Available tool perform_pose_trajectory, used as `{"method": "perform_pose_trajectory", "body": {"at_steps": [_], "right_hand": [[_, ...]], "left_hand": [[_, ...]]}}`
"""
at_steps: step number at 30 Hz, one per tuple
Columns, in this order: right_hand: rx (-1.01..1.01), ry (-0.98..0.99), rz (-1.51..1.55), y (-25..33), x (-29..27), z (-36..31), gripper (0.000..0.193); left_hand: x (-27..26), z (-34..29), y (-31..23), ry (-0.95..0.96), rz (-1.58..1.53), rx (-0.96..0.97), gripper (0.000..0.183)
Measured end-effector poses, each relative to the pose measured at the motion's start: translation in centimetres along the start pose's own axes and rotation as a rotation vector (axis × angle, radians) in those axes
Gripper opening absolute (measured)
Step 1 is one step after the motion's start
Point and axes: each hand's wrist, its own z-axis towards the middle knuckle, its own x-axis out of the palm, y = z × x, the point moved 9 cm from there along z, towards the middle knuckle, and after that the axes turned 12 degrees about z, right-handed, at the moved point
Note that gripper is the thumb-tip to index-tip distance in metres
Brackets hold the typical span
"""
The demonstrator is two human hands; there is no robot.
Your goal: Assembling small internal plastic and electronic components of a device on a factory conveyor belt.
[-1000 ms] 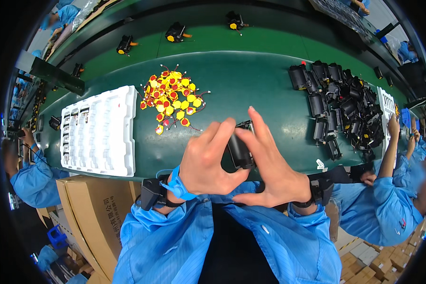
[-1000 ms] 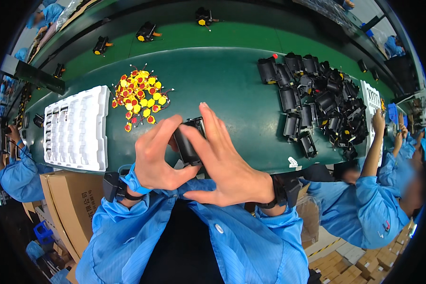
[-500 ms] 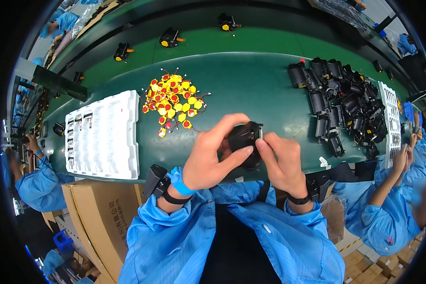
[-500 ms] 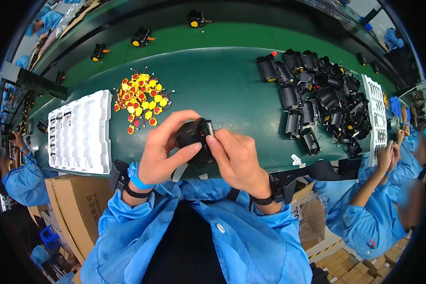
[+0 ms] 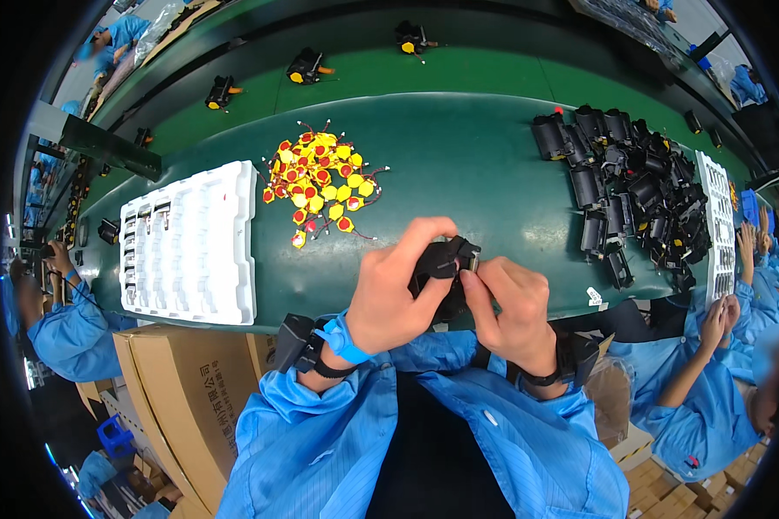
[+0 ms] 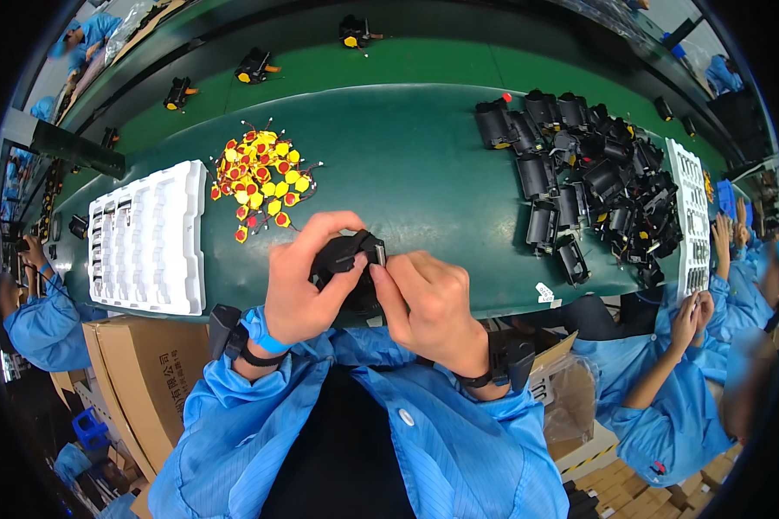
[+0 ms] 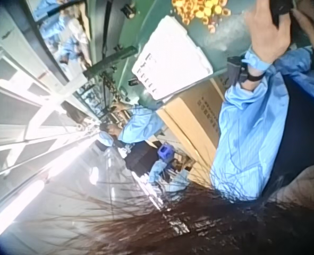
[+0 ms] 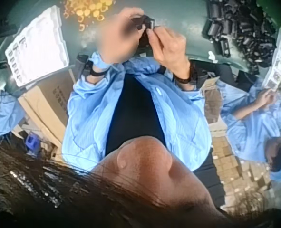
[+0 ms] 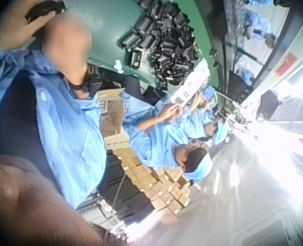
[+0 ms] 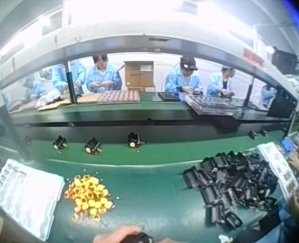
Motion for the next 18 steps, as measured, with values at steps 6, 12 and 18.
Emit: {"method": "perform_pose_trajectory", "body": {"at_steps": [6, 12, 18], "right_hand": [[0.039, 0.138, 0.083, -0.7, 0.1, 0.5, 0.018], [-0.004, 0.01, 0.134, -1.2, -0.4, 1.3, 0.016], [-0.032, 0.06, 0.033, 1.2, 0.2, 1.2, 0.019]], "left_hand": [[0.5, -0.7, -0.7, 0.191, -0.033, 0.12, 0.059], [0.6, 0.2, 0.1, 0.235, -0.036, -0.035, 0.055], [-0.1, -0.7, -0.2, 0.205, -0.077, -0.017, 0.053]]}}
